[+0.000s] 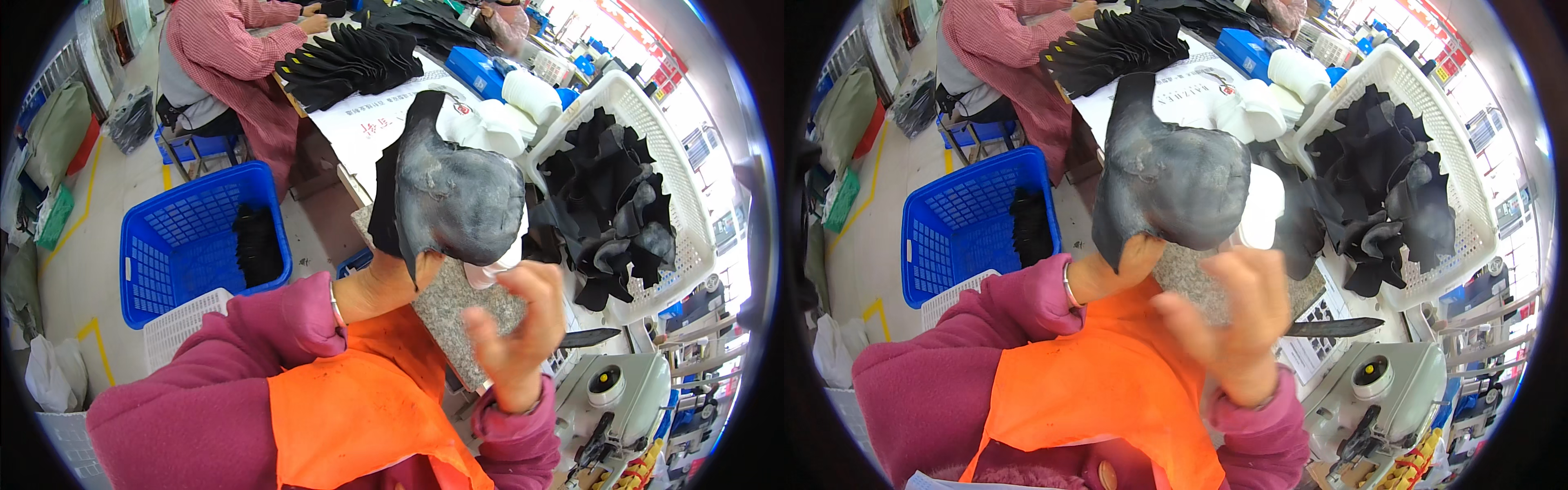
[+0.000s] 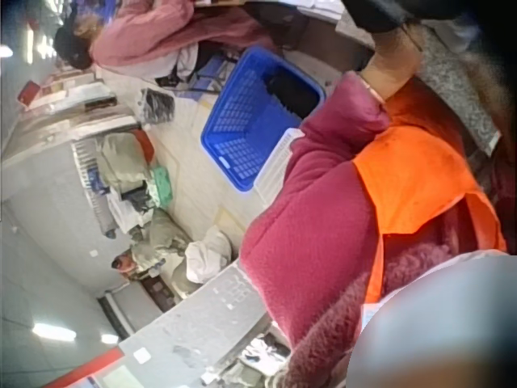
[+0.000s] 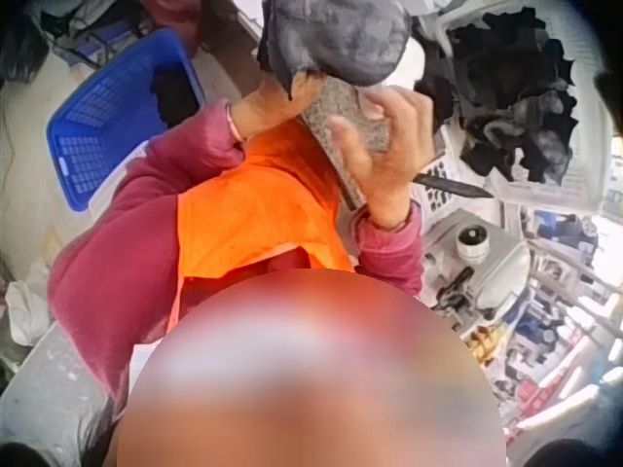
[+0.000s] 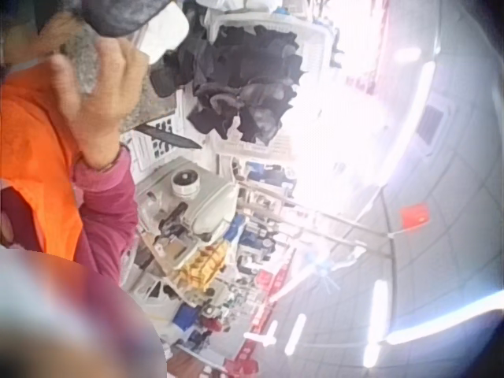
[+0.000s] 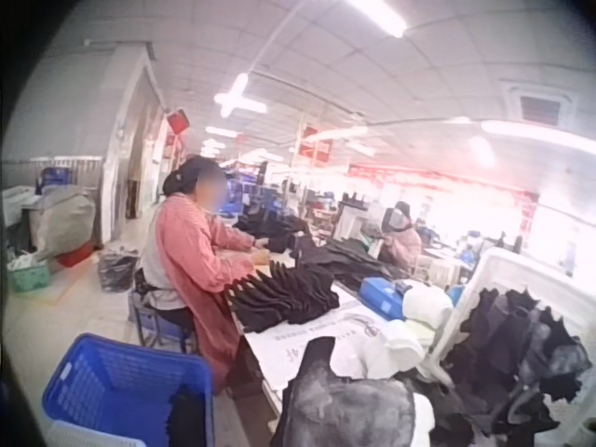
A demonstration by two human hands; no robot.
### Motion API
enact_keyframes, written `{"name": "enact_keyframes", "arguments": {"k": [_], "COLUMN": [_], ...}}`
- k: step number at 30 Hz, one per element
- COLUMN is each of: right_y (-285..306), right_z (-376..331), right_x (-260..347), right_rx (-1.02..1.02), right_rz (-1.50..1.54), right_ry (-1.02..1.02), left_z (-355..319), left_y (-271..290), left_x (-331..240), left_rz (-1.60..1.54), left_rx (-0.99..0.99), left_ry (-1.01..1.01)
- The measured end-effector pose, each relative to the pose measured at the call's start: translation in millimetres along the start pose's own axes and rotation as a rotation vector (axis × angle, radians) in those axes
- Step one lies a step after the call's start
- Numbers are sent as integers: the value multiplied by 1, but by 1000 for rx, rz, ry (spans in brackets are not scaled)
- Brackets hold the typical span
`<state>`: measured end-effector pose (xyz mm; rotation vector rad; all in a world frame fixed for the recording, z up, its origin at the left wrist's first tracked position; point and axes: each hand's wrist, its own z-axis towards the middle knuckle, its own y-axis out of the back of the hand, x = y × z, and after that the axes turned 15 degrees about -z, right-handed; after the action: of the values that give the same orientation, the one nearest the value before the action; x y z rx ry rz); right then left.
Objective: The person picks up white foam inserts and black glove shells, then inserts the foam into the shells and folds the gloves. The person handles items one at a time and places the finished gloves into a blue basket.
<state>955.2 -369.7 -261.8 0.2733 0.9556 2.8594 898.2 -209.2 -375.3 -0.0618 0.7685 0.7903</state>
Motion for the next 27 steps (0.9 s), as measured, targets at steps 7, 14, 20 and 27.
{"name": "enact_keyframes", "arguments": {"k": [7,14,20,27], "right_y": [-29,-5,7,-1], "right_z": [-3,-6,-3,-7], "right_x": [15,-19,-29,-32], "right_rx": [-41,-33,141,296], "right_rz": [-227,-172,-113,-117], "right_ry": [71,160,301,340], "left_z": [-16,-15,-7,23], "left_y": [-35,-1,18,-9], "left_x": [-23,-20,-16,-9], "left_rz": [-1030,-364,-2134,-2377], "left_rx": [72,192,90,64], "left_ry": [271,-121,788,427]}}
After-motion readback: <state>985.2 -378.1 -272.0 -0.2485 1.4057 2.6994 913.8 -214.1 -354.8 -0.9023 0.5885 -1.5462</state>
